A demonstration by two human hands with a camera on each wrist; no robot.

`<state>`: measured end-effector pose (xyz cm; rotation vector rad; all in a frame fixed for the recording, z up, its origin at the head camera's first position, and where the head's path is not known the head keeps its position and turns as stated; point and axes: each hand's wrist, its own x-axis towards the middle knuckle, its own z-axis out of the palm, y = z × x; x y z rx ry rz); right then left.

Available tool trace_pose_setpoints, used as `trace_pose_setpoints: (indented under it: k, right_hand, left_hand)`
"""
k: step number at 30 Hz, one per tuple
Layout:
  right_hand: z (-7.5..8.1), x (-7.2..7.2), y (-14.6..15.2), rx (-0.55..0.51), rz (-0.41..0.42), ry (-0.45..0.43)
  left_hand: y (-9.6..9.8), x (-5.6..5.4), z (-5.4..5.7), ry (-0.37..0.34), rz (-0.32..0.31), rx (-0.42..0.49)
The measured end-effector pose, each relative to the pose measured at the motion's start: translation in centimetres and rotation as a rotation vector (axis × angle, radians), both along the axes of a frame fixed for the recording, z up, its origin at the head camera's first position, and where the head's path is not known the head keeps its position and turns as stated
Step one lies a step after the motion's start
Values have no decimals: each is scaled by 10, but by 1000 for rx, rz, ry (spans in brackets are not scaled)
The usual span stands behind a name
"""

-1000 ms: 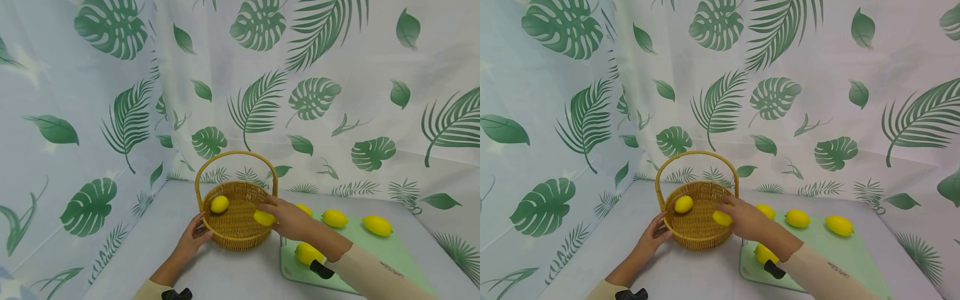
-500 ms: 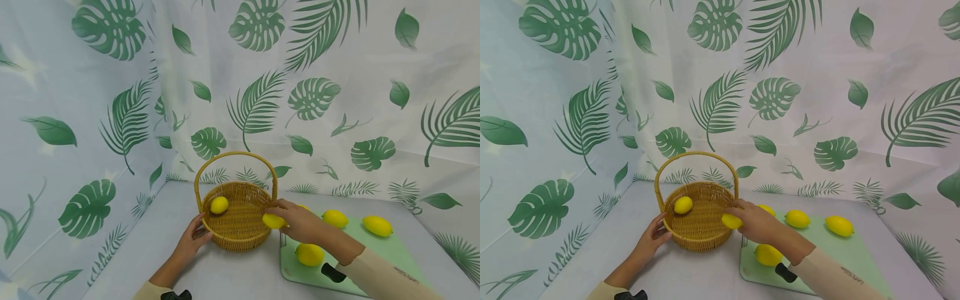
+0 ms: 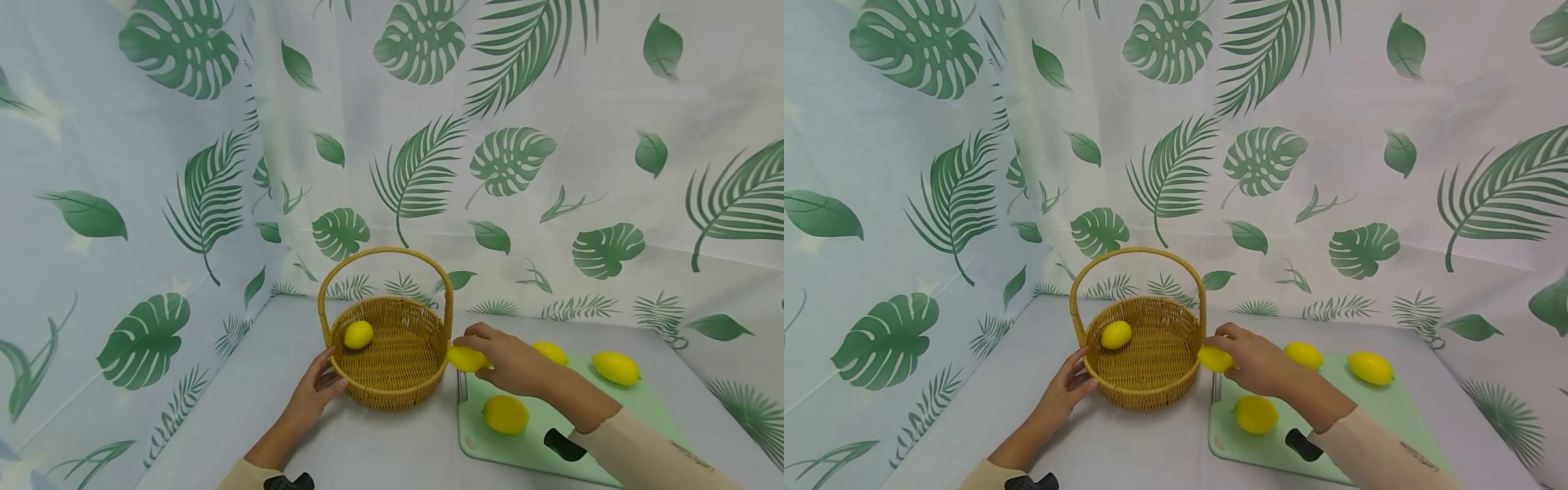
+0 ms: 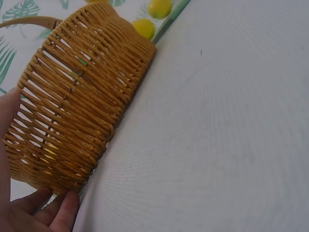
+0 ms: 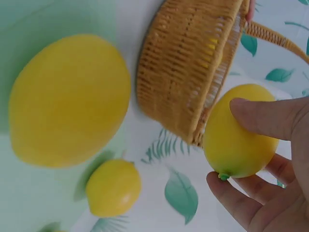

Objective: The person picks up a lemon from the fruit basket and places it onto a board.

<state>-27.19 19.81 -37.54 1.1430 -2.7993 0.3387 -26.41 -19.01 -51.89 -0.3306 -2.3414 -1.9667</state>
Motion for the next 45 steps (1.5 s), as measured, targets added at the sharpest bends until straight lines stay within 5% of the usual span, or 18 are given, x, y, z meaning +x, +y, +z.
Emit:
trace_pose_setpoints:
  k: [13, 21, 28, 34, 40, 45]
  right_hand:
    - [-6, 12, 32, -10, -14, -56]
    - [-16, 19, 57, -30, -43, -48]
    - [-16, 24, 78, -43, -100, 7]
    - [-14, 28, 90, -40, -144, 0]
    - [-17, 32, 99, -35, -158, -4]
    - [-19, 35, 104, -29, -175, -41]
  left_hand:
    - [-1, 4, -2, -13, 19, -5]
    - [3, 16, 16, -21, -2, 7]
    - [0, 3, -1, -21, 19, -14]
    - [1, 10, 14, -25, 8, 2]
    - [-2, -1, -1, -11, 17, 1]
    - [-2, -1, 0, -7, 7, 6]
